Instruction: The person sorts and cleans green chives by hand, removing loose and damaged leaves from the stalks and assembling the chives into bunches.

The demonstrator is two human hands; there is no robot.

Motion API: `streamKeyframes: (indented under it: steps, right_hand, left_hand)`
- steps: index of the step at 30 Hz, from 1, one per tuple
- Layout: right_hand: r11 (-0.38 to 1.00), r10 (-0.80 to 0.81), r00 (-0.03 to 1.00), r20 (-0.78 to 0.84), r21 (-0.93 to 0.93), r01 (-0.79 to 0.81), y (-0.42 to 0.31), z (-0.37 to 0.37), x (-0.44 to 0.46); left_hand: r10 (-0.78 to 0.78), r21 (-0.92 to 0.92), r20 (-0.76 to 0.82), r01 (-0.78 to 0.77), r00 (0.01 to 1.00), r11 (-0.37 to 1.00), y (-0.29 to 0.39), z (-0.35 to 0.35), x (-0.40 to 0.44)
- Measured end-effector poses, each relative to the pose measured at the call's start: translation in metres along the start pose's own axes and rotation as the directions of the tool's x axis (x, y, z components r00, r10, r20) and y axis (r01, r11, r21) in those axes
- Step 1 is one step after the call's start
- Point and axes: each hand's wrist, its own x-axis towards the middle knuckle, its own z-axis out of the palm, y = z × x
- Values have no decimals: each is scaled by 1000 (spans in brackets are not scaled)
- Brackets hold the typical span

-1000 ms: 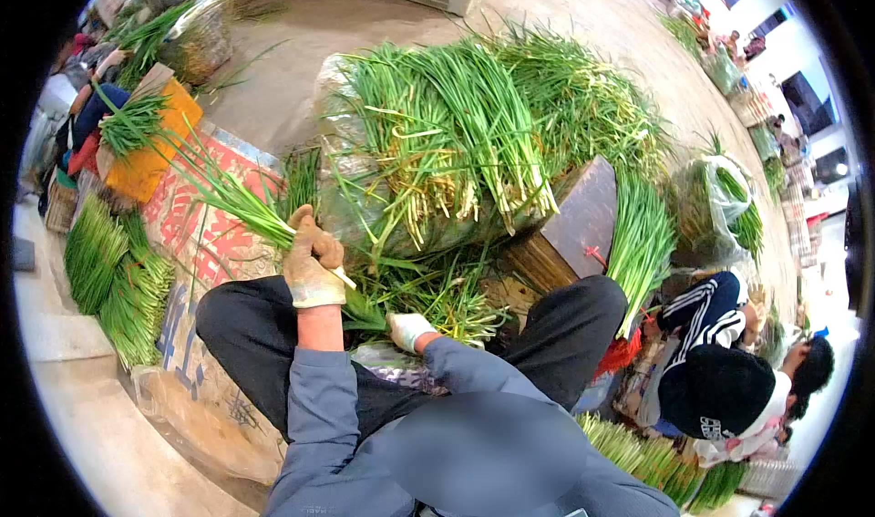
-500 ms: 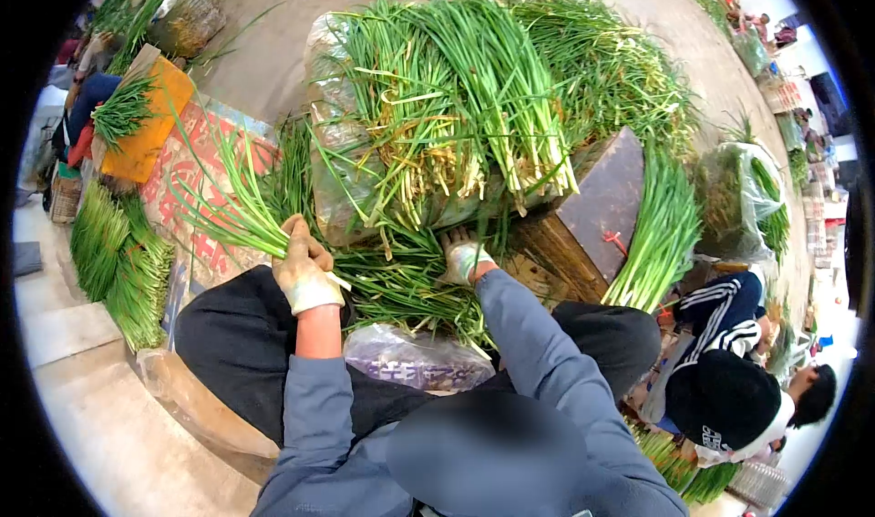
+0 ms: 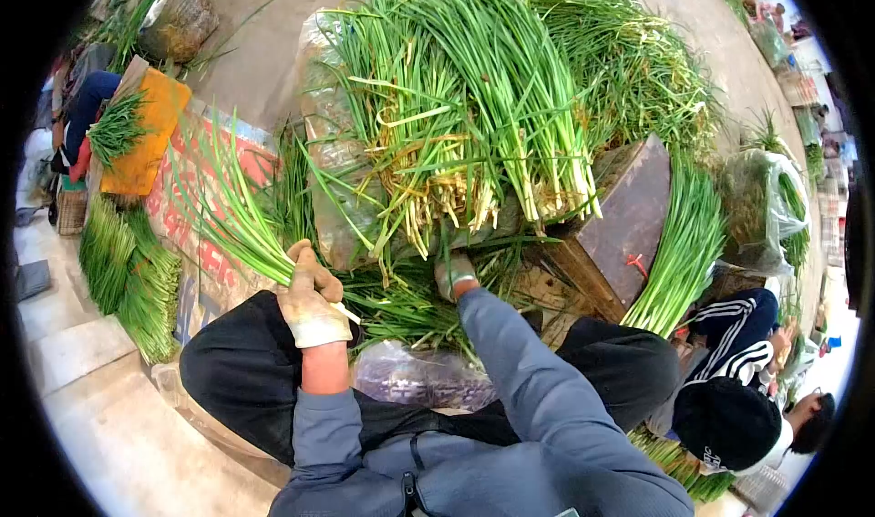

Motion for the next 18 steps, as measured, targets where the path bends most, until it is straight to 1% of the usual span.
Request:
streamKeyframes:
  steps: [1, 3, 5, 6, 7, 9, 10, 11, 13, 15, 17, 18]
  right_hand:
    - [999, -6, 1000, -5, 39, 6, -4, 8, -10]
    - [991, 8, 999, -48, 132, -2, -15, 25, -44]
    - [987, 32, 982, -186, 164, -1, -34, 38, -61]
    - [993, 18, 976, -217, 120, 8, -45, 30, -74]
    - [994, 38, 986, -165, 108, -20, -55, 26, -83]
    - [988, -24, 999, -27, 151, 28, -63, 8, -102]
    - [980, -44, 987, 158, 196, 13, -65, 7, -99]
    - [971, -62, 942, 329, 240, -20, -63, 2, -96]
    - [909, -87, 903, 421, 405, -102, -60, -31, -116]
    - [962, -9, 911, 412, 254, -105, -67, -28, -127]
    - [997, 25, 939, 343, 57, -48, -73, -17, -130]
    - [998, 48, 974, 220, 25, -55, -74, 6, -129]
  left_hand:
    - [-1, 22, -14, 1, 1000, 1000, 3, 9, -6]
    - [-11, -18, 19, 11, 1000, 1000, 9, 20, -17]
    - [-11, -21, 57, 12, 998, 1000, 9, 22, -24]
    - [-13, -16, 71, 14, 997, 1000, 9, 19, -29]
    - [-20, -16, 74, 21, 997, 1000, 10, 15, -32]
    - [-16, -33, 54, 18, 998, 999, 8, 14, -33]
    - [-19, -27, 49, 20, 999, 999, 9, 14, -37]
    - [-11, 2, 66, 11, 998, 1000, 11, 13, -41]
    - [10, 30, 35, -11, 999, 999, 10, 13, -43]
    - [-4, 21, 15, 4, 1000, 1000, 12, 15, -48]
    - [-23, -3, 52, 23, 998, 1000, 11, 10, -46]
    - [8, 16, 71, -9, 997, 1000, 12, 13, -50]
